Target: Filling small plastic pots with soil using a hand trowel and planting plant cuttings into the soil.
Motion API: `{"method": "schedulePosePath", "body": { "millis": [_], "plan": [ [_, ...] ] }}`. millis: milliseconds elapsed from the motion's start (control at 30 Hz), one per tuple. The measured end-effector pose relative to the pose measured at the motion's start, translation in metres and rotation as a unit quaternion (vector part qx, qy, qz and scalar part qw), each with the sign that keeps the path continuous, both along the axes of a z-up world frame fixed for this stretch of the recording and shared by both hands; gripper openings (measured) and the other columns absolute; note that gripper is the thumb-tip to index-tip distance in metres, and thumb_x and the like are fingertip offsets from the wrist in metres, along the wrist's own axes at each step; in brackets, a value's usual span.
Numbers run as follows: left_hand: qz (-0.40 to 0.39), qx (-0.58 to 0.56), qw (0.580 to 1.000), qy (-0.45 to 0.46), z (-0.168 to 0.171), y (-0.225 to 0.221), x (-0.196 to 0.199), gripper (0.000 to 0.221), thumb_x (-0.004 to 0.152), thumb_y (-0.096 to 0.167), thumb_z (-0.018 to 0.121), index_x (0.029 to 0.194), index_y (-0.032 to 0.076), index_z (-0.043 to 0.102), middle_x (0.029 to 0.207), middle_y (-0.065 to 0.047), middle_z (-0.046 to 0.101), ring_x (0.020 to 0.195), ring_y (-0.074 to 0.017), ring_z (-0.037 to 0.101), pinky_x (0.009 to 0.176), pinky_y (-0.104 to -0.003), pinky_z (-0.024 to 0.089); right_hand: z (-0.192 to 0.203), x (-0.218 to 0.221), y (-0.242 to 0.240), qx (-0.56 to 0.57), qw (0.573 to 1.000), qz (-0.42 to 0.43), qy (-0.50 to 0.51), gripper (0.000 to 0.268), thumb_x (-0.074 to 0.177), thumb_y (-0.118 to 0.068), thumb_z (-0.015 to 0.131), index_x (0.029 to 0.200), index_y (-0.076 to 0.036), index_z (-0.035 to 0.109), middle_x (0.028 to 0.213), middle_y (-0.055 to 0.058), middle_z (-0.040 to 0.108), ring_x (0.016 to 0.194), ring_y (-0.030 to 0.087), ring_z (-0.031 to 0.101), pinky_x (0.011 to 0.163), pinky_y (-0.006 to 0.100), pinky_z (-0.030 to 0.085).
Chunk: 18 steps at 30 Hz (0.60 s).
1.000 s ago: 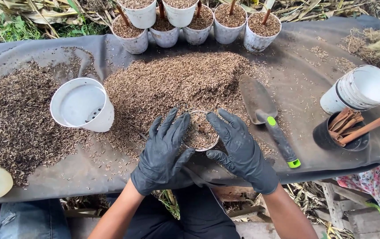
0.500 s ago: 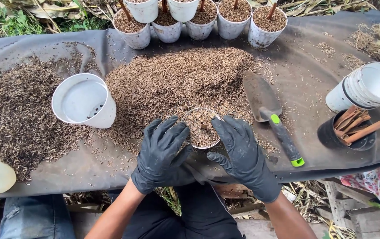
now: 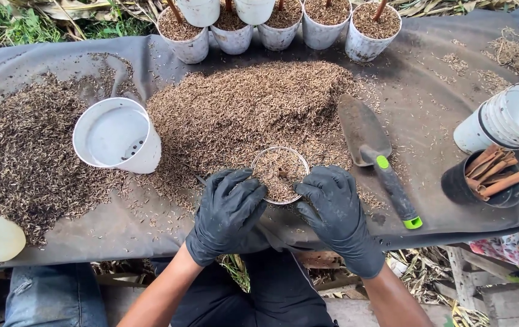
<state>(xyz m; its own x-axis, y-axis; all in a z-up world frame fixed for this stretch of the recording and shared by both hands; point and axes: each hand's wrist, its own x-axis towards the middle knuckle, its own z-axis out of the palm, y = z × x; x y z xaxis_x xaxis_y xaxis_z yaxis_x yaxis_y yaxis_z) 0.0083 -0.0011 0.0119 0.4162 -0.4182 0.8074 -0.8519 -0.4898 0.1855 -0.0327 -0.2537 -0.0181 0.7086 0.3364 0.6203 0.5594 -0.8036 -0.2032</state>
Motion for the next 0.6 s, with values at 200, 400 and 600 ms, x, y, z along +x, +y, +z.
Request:
{"method": "schedulePosePath", "body": {
  "millis": [200, 400, 600],
  "plan": [
    [0.010, -0.004, 1.000, -0.002, -0.001, -0.003, 0.000, 0.019, 0.096, 0.028, 0.070, 0.104, 0.011, 0.073, 0.103, -0.009, 0.070, 0.110, -0.0378, 0.070, 0.088, -0.053, 0.053, -0.001, 0.002, 0.002, 0.026, 1.000, -0.012, -0.006, 0.036, 0.090, -0.036, 0.075, 0.121, -0.017, 0.071, 0.114, 0.005, 0.066, 0.120, 0.034, 0.062, 0.104, 0.053, 0.045],
    [-0.004, 0.017, 1.000, -0.023, -0.006, -0.010, -0.004, 0.015, 0.100, 0.023, 0.063, 0.103, 0.012, 0.074, 0.094, -0.008, 0.066, 0.097, -0.0359, 0.070, 0.083, -0.052, 0.054, -0.002, 0.000, 0.011, 0.039, 0.999, 0.020, -0.003, 0.028, 0.092, -0.038, 0.074, 0.112, -0.018, 0.073, 0.106, 0.002, 0.065, 0.112, 0.029, 0.062, 0.105, 0.050, 0.045],
    [0.010, 0.017, 0.999, -0.033, 0.003, -0.011, -0.005, 0.015, 0.100, 0.023, 0.063, 0.104, 0.012, 0.073, 0.092, -0.009, 0.063, 0.094, -0.0348, 0.069, 0.081, -0.052, 0.055, 0.008, -0.001, 0.015, 0.014, 1.000, 0.003, 0.004, 0.029, 0.092, -0.040, 0.074, 0.112, -0.019, 0.073, 0.107, 0.002, 0.066, 0.113, 0.030, 0.061, 0.106, 0.051, 0.043]
  ]
}}
